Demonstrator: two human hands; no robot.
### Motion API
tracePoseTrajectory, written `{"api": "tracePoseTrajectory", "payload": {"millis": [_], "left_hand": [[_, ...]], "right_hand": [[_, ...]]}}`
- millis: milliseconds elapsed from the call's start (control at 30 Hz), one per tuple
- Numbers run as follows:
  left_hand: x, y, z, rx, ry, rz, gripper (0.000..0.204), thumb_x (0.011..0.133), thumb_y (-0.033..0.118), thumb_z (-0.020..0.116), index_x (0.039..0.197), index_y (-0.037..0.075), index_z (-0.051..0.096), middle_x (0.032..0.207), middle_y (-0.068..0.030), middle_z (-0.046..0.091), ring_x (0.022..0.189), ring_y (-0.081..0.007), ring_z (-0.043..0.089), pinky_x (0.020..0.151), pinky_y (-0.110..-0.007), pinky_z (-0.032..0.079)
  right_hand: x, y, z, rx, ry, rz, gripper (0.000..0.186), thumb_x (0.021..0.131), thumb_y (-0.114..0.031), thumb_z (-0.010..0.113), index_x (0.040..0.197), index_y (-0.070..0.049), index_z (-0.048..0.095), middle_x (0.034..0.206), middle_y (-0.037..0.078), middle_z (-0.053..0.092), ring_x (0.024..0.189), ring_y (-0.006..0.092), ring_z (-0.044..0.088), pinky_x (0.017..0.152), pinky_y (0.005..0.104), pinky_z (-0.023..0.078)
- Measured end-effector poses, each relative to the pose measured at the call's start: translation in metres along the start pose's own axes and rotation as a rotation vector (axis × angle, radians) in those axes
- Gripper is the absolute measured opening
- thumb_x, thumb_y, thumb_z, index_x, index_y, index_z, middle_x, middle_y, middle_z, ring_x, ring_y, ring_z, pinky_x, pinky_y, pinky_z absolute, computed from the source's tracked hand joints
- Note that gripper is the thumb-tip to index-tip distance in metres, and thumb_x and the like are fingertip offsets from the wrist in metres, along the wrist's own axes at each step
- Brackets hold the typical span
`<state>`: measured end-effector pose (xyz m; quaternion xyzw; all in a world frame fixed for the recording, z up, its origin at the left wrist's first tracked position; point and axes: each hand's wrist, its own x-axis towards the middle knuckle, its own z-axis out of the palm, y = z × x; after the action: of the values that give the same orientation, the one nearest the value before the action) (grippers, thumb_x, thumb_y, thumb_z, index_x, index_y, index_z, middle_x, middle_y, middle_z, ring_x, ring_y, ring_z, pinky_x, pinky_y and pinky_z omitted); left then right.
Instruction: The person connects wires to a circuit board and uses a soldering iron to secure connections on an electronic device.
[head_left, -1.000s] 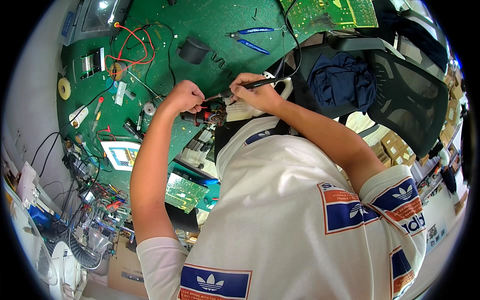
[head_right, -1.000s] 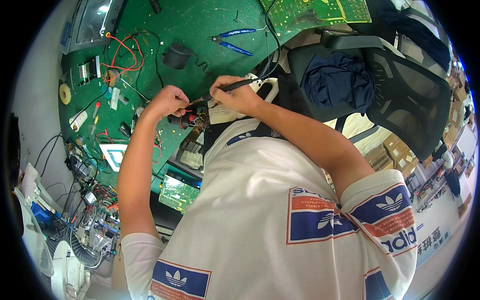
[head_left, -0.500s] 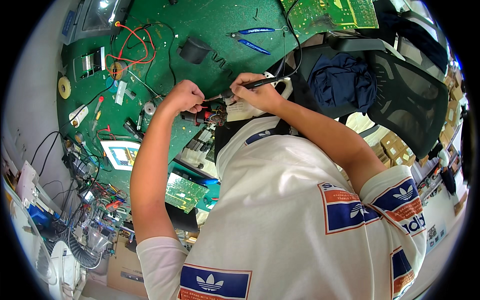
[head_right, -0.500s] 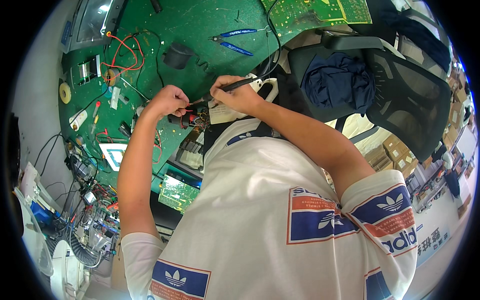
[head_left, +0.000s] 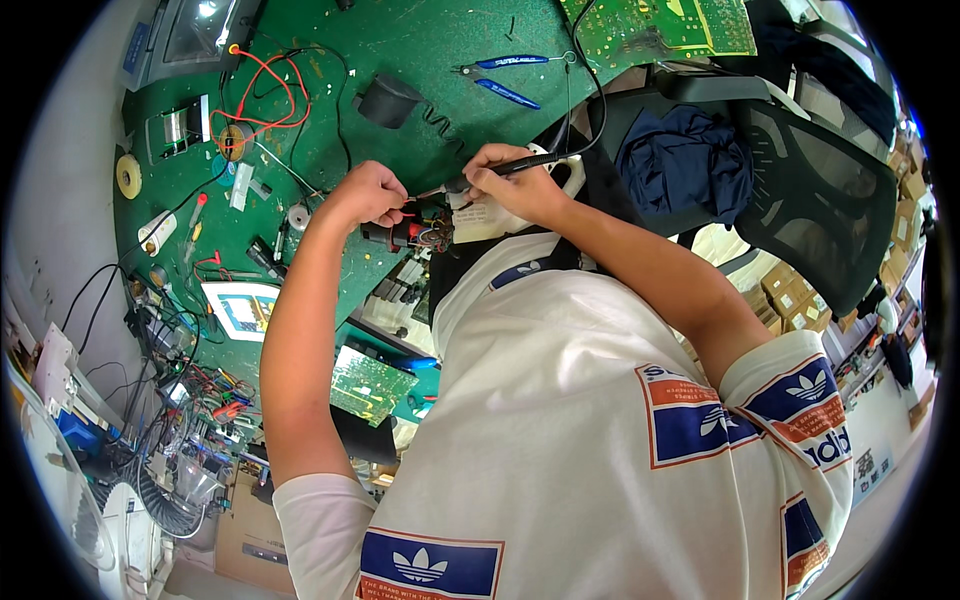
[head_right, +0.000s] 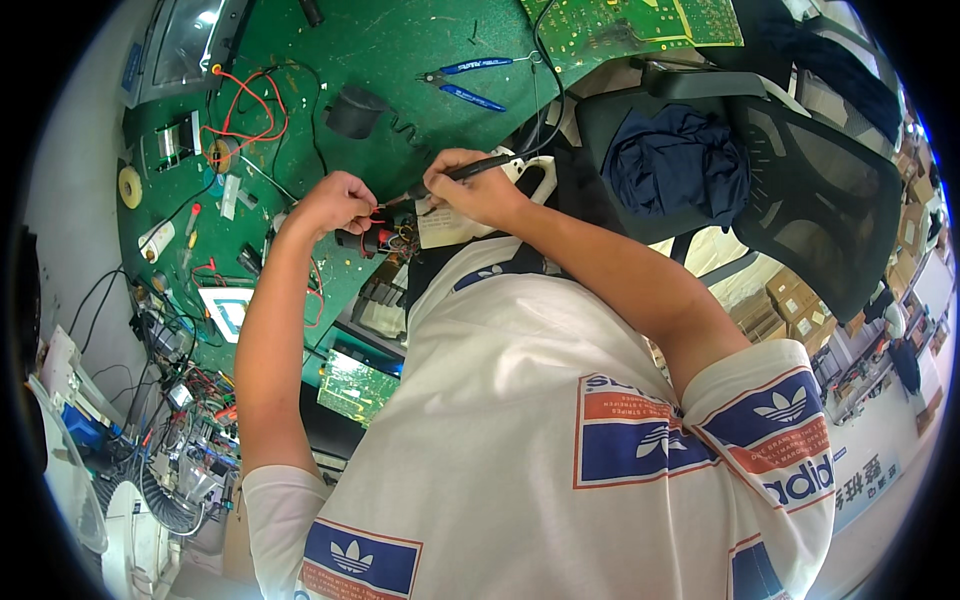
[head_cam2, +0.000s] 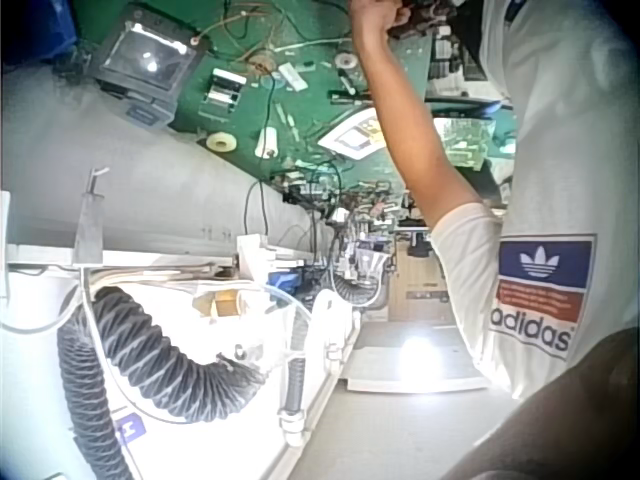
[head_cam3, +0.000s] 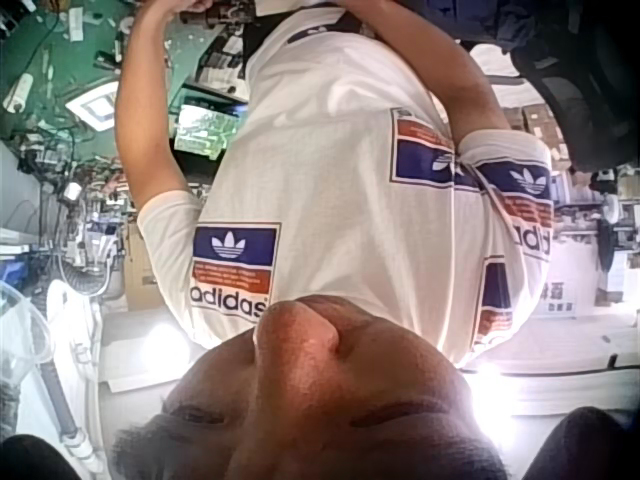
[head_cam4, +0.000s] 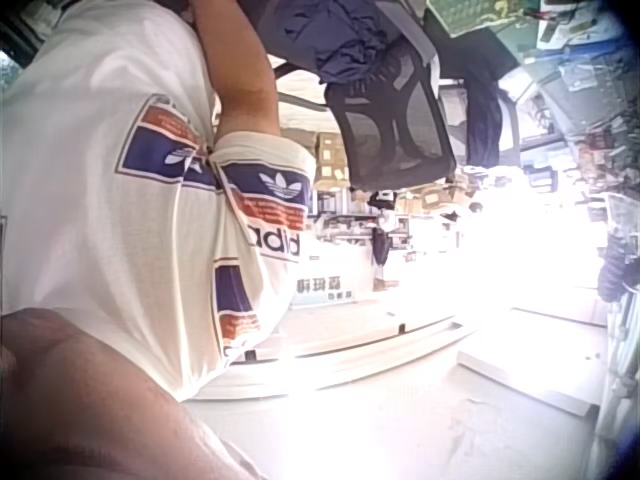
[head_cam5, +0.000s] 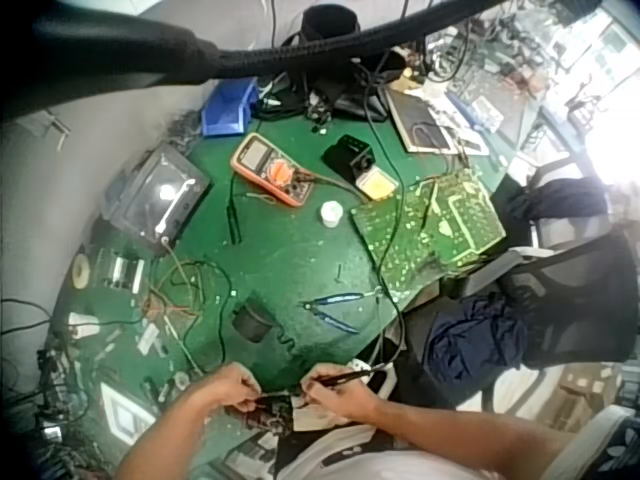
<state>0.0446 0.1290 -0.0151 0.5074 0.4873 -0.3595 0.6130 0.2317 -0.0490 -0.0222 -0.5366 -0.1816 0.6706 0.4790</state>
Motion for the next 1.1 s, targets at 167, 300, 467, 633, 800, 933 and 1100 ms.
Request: {"api": "tracePoseTrajectory", "payload": {"millis": [167,300,467,633,800,933,1100], "left_hand": [[0.001,-0.001,0.0,0.003,-0.005,-0.01,0.01,0.08,0.001,0.061,0.088,-0.006,0.064,0.072,-0.0122,0.066,0.059,-0.0156,0.065,0.054,-0.028,0.055],[0.001,-0.002,0.001,-0.015,0.012,-0.007,0.01,0.081,0.002,0.061,0.088,-0.006,0.063,0.072,-0.0121,0.067,0.058,-0.0151,0.064,0.054,-0.027,0.055],[0.0,-0.004,0.002,-0.014,0.026,-0.017,0.012,0.083,0.002,0.06,0.09,-0.006,0.063,0.071,-0.0123,0.067,0.058,-0.0154,0.065,0.053,-0.026,0.054],[-0.003,-0.01,0.008,-0.087,0.135,0.035,0.011,0.082,0.002,0.06,0.087,-0.007,0.064,0.07,-0.0135,0.067,0.06,-0.0165,0.067,0.054,-0.026,0.056],[-0.002,-0.009,0.008,-0.044,0.131,0.021,0.015,0.084,0.002,0.059,0.096,-0.006,0.062,0.07,-0.0092,0.064,0.059,-0.0144,0.063,0.052,-0.026,0.052],[0.007,-0.014,0.007,0.005,0.131,0.026,0.015,0.084,0.002,0.06,0.096,-0.006,0.062,0.069,-0.0071,0.062,0.056,-0.0119,0.058,0.049,-0.025,0.048],[0.014,-0.013,0.008,0.022,0.112,0.028,0.014,0.084,0.001,0.059,0.097,-0.005,0.062,0.068,-0.0052,0.06,0.056,-0.0115,0.056,0.048,-0.026,0.044]], "right_hand": [[0.002,0.003,-0.001,0.008,0.012,-0.01,0.012,0.087,-0.01,0.059,0.088,0.002,0.06,0.082,0.007,0.062,0.077,0.0153,0.067,0.072,0.0287,0.056],[0.002,0.004,-0.001,0.058,0.023,0.0,0.013,0.088,-0.01,0.059,0.089,0.002,0.059,0.082,0.007,0.062,0.076,0.0153,0.067,0.071,0.0291,0.056],[0.002,0.0,0.001,0.053,0.039,0.019,0.013,0.088,-0.01,0.059,0.091,0.002,0.058,0.083,0.007,0.062,0.077,0.0157,0.067,0.071,0.0292,0.056],[0.002,0.001,0.001,0.098,0.041,0.023,0.013,0.088,-0.01,0.059,0.093,0.002,0.058,0.084,0.007,0.063,0.078,0.0165,0.068,0.07,0.0289,0.056],[0.002,0.009,-0.004,0.084,0.069,-0.002,0.013,0.088,-0.01,0.059,0.095,0.002,0.058,0.086,0.008,0.064,0.077,0.0165,0.069,0.069,0.0279,0.056],[0.003,0.007,-0.003,0.064,0.079,-0.011,0.015,0.089,-0.011,0.059,0.097,0.002,0.058,0.087,0.009,0.065,0.077,0.0164,0.069,0.069,0.0274,0.055],[0.0,0.007,-0.003,0.063,0.092,-0.032,0.015,0.089,-0.01,0.058,0.097,0.002,0.058,0.087,0.009,0.065,0.079,0.0166,0.069,0.071,0.0276,0.054]]}}
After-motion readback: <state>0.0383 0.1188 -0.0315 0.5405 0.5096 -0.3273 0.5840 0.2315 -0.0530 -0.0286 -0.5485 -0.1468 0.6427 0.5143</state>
